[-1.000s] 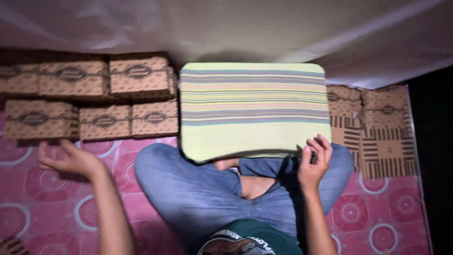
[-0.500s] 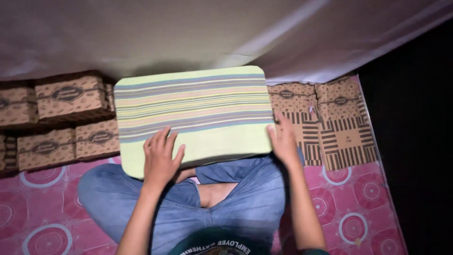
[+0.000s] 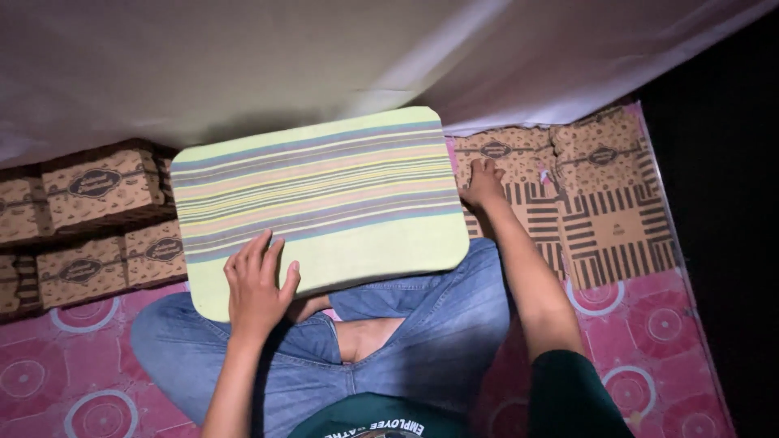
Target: Assembling a small cardboard box from a flat template by folding and tucking flaps.
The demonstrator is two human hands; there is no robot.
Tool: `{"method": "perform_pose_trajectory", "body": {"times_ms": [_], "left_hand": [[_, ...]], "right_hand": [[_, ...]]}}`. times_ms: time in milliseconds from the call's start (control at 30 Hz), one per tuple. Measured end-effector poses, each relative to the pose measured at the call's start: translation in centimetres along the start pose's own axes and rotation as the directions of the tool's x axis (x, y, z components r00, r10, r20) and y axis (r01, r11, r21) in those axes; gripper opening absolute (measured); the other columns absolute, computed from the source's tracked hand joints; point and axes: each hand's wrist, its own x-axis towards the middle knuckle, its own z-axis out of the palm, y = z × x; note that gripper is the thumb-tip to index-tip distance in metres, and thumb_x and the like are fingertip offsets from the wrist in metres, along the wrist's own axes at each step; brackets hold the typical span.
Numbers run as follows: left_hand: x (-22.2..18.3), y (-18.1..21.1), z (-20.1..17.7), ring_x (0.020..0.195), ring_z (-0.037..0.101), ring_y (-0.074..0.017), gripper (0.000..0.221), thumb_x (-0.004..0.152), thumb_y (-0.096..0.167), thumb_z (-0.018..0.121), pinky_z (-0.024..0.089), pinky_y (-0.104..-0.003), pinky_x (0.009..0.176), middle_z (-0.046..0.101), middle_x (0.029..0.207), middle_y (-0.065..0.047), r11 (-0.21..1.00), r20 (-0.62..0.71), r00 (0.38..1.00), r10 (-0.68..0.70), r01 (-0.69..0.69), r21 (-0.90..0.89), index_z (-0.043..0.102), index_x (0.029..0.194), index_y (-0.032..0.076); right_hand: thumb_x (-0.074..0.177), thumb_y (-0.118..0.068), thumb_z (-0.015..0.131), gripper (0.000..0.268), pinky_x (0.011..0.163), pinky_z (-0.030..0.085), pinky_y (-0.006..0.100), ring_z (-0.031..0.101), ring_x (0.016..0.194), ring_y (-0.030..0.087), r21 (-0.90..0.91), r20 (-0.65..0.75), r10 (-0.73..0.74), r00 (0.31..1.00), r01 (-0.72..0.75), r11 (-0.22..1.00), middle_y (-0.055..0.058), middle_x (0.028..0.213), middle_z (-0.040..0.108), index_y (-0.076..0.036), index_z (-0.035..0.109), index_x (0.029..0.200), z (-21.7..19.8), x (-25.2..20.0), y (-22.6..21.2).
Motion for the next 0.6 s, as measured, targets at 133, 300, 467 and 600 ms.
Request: {"method": "perform_pose_trajectory", "body": {"times_ms": [133, 300, 467, 600], "left_hand": [[0.0, 0.0, 0.2, 0.133, 0.052, -0.0228, 0.044, 0.095, 0.044, 0.062, 0.035, -0.044, 0.11, 0.059, 0.144, -0.005, 1.0, -0.003, 1.0, 0.006, -0.006, 0.018, 0.064, 0.13, 0.017], [0.1, 0.2, 0.3, 0.132, 0.052, -0.0223, 0.043, 0.096, 0.044, 0.062, 0.034, -0.043, 0.11, 0.058, 0.144, -0.005, 1.0, -0.019, 1.0, 0.005, -0.005, 0.031, 0.065, 0.129, 0.017], [0.1, 0.3, 0.3, 0.132, 0.052, -0.0223, 0.043, 0.095, 0.044, 0.061, 0.034, -0.043, 0.11, 0.059, 0.143, -0.005, 1.0, -0.018, 1.0, 0.0, 0.001, 0.029, 0.065, 0.128, 0.016], [0.3, 0.4, 0.3, 0.132, 0.052, -0.0225, 0.043, 0.095, 0.043, 0.062, 0.034, -0.043, 0.111, 0.059, 0.142, -0.005, 1.0, -0.027, 1.0, -0.004, 0.005, 0.028, 0.066, 0.128, 0.016]], "right_hand": [[0.075, -0.047, 0.084, 0.088, 0.099, 0.05, 0.071, 0.029, 0.137, 0.06, 0.001, 0.007, 0.078, 0.997, -0.078, 0.997, 0.024, 0.15, 0.029, -0.009, 0.041, 0.142, -1.3, -0.1, -2.1], [0.076, -0.054, 0.079, 0.094, 0.1, 0.05, 0.069, 0.031, 0.135, 0.064, 0.032, -0.007, 0.132, 0.991, -0.132, 0.991, 0.029, 0.151, 0.029, -0.007, 0.038, 0.147, -2.6, -0.4, -3.7], [0.083, -0.036, 0.077, 0.082, 0.099, 0.05, 0.068, 0.044, 0.126, 0.064, 0.029, -0.019, 0.137, 0.99, -0.137, 0.99, 0.032, 0.143, 0.038, -0.004, 0.039, 0.148, -5.0, -1.8, -6.2], [0.082, -0.029, 0.078, 0.087, 0.09, 0.051, 0.072, 0.052, 0.119, 0.062, -0.008, -0.019, 0.156, 0.988, -0.156, 0.988, 0.033, 0.136, 0.044, -0.007, 0.035, 0.154, -3.1, 1.1, -5.2]]}}
